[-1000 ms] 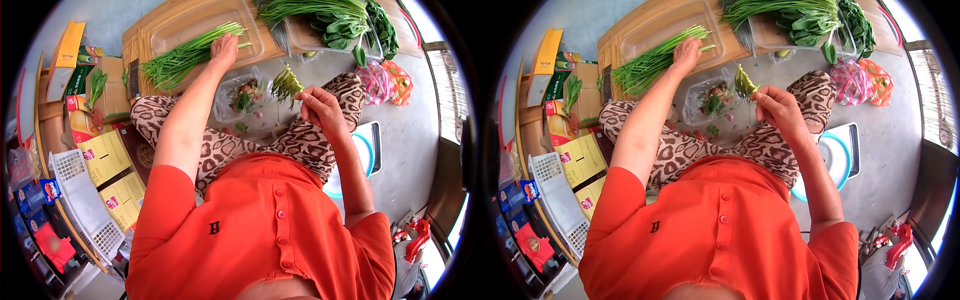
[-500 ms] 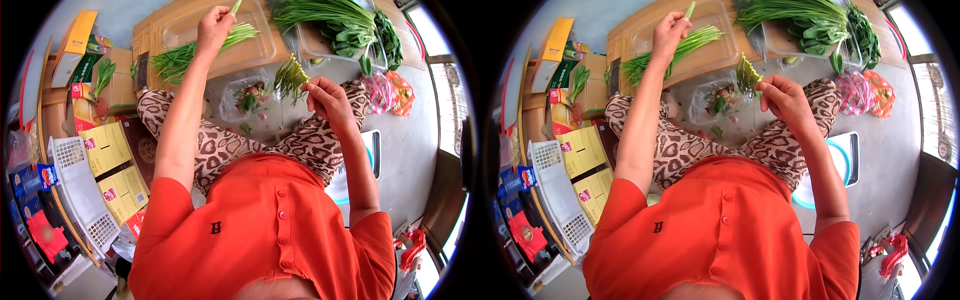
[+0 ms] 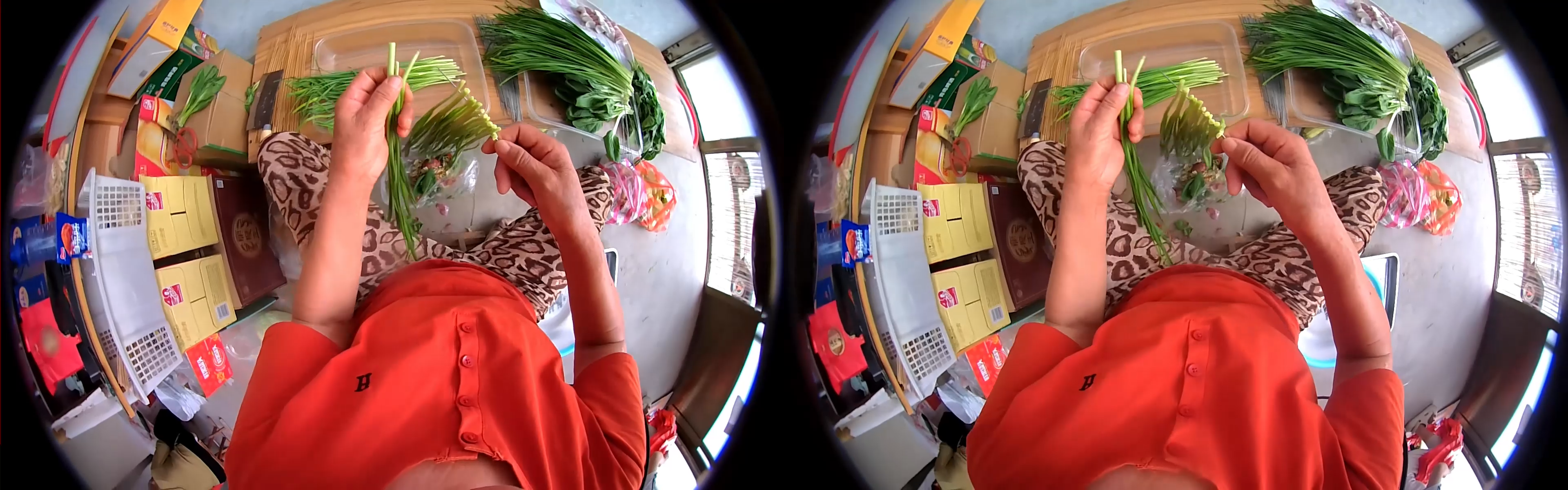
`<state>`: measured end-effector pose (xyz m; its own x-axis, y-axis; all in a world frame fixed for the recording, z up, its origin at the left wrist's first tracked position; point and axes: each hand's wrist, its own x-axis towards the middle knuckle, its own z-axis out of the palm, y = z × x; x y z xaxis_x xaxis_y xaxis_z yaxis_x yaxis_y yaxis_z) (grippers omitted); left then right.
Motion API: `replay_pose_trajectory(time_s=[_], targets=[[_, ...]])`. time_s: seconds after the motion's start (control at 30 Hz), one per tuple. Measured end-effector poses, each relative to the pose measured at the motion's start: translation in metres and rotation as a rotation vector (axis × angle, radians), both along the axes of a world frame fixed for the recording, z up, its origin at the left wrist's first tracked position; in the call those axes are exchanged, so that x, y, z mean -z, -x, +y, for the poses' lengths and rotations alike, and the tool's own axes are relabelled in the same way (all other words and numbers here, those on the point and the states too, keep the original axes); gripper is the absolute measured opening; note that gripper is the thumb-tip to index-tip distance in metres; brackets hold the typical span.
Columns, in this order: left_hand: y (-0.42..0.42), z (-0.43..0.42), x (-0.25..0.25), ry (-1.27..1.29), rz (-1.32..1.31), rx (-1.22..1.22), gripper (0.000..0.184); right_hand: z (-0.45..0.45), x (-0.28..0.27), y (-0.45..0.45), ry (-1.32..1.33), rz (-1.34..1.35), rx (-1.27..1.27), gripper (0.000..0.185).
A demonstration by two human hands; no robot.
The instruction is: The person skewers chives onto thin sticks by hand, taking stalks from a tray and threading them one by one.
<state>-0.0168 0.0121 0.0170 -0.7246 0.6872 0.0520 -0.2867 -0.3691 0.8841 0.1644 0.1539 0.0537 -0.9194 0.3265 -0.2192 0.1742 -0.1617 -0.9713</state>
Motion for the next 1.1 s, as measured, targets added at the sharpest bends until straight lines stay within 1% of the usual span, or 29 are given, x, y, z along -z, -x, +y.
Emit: replay_pose_trajectory(time_s=[0.13,0.23,0.33,0.47,0.77,1.1], targets=[[-0.007,-0.011,0.007,0.015,-0.077,-0.005,0.014,-0.01,0.0,0.005,-0.006,-0.022,-0.021,0.019],[-0.009,-0.016,0.006,0.02,-0.074,-0.029,0.012,-0.014,0.006,0.006,0.033,-0.001,-0.054,0.019],[-0.01,-0.017,0.006,0.048,-0.044,-0.055,0.012,-0.017,0.008,0.006,0.016,-0.029,-0.069,0.019],[-0.013,-0.013,0.009,-0.009,-0.049,-0.076,0.011,-0.017,0.007,0.005,0.028,-0.026,-0.068,0.019],[-0.015,-0.011,0.012,0.002,-0.122,-0.008,0.013,-0.016,0.008,0.002,0.005,-0.025,-0.075,0.019],[-0.015,-0.009,0.013,-0.005,-0.218,-0.004,0.014,-0.014,0.014,0.002,-0.02,-0.032,-0.099,0.019]])
